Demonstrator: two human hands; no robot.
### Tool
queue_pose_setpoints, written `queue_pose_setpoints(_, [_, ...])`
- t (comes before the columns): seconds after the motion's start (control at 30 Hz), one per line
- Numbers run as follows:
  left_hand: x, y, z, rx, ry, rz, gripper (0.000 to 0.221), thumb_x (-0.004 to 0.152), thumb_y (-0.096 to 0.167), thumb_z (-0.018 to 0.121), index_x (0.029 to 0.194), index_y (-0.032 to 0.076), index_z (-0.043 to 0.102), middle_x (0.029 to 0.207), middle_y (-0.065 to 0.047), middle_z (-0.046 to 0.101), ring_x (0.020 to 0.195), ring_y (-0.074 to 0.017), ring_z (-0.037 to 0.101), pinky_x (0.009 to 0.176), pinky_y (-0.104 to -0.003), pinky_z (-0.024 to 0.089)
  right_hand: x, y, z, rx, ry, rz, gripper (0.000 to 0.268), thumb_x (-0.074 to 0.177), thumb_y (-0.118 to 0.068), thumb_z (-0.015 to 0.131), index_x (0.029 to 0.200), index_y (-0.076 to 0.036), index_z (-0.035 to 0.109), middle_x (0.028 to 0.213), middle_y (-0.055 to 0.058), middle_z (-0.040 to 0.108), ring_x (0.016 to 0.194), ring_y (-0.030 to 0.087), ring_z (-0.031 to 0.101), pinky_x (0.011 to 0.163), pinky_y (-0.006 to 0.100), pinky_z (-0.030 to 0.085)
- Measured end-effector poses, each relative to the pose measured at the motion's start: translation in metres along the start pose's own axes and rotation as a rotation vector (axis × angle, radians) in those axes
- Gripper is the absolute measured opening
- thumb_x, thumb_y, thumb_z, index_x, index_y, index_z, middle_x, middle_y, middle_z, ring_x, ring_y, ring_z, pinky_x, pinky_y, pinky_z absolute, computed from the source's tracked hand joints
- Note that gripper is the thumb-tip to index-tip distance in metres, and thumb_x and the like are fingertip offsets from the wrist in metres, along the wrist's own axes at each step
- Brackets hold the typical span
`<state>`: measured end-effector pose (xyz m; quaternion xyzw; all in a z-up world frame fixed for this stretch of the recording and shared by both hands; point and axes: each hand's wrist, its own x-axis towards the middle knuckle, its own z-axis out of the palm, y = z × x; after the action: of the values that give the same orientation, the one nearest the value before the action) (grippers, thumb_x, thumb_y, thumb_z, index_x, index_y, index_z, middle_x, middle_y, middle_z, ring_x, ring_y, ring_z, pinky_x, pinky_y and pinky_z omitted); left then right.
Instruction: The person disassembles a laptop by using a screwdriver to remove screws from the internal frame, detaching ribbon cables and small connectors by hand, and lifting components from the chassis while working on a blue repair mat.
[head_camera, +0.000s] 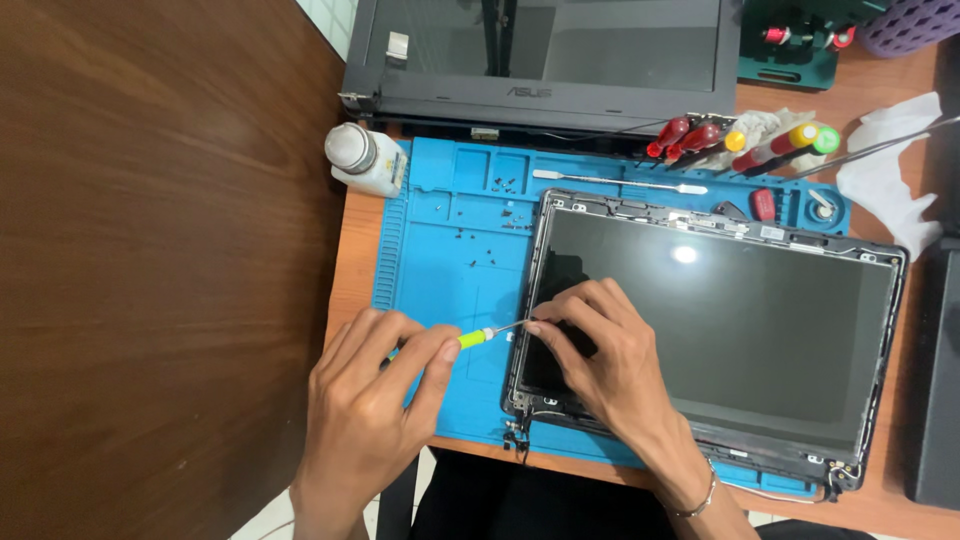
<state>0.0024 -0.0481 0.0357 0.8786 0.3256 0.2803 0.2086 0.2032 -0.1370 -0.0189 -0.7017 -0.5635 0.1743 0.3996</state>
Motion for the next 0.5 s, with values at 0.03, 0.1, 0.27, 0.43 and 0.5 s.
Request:
queue_pose_setpoints(0.03, [-0.001, 0.001, 0.000, -0.004, -0.001, 0.002, 0.006, 0.091, 0.009, 0.073, 0.093, 0.003, 0.075, 0.079, -0.004, 0.062, 0.074, -0.0217, 0.061, 0.068, -0.038, 0.048, -0.001, 0.000, -0.001, -0.001, 0.002, -0.005, 0.012, 0.082, -0.011, 0.082, 0.091, -0.005, 0.075, 0.090, 0.003, 0.070, 0.081, 0.019, 0.061, 0.066, 0.031, 0.053])
queue_pose_setpoints(0.1, [-0.002, 0.003, 0.000, -0.011, -0.003, 0.006, 0.007, 0.091, 0.010, 0.073, 0.093, 0.004, 0.075, 0.079, -0.003, 0.062, 0.074, -0.0212, 0.061, 0.068, -0.038, 0.048, -0.004, 0.002, -0.002, -0.002, 0.007, -0.016, 0.012, 0.081, -0.011, 0.082, 0.091, -0.006, 0.076, 0.090, 0.003, 0.070, 0.081, 0.019, 0.061, 0.067, 0.032, 0.053])
queue_pose_setpoints(0.27, [-0.002, 0.010, -0.002, -0.010, -0.014, 0.016, 0.008, 0.090, 0.011, 0.074, 0.093, 0.003, 0.075, 0.079, -0.004, 0.063, 0.074, -0.0210, 0.060, 0.066, -0.037, 0.047, -0.011, 0.006, -0.004, -0.006, 0.000, -0.046, 0.012, 0.083, -0.012, 0.081, 0.093, -0.008, 0.077, 0.091, 0.003, 0.069, 0.084, 0.019, 0.062, 0.069, 0.032, 0.053])
queue_pose_setpoints(0.43, [-0.002, 0.014, -0.005, 0.001, -0.043, 0.026, 0.008, 0.090, 0.011, 0.074, 0.094, 0.004, 0.075, 0.078, -0.003, 0.062, 0.073, -0.0195, 0.059, 0.065, -0.036, 0.047, -0.017, 0.009, -0.006, -0.012, -0.008, -0.097, 0.014, 0.083, -0.011, 0.081, 0.095, -0.008, 0.077, 0.093, 0.004, 0.069, 0.086, 0.020, 0.062, 0.071, 0.032, 0.053])
queue_pose_setpoints(0.5, [-0.003, 0.017, -0.006, 0.000, -0.068, 0.021, 0.009, 0.090, 0.011, 0.074, 0.095, 0.004, 0.075, 0.078, -0.003, 0.062, 0.073, -0.0189, 0.059, 0.064, -0.035, 0.047, -0.019, 0.010, -0.007, -0.001, -0.021, -0.110, 0.013, 0.083, -0.011, 0.081, 0.095, -0.008, 0.077, 0.093, 0.004, 0.070, 0.084, 0.019, 0.062, 0.070, 0.032, 0.052])
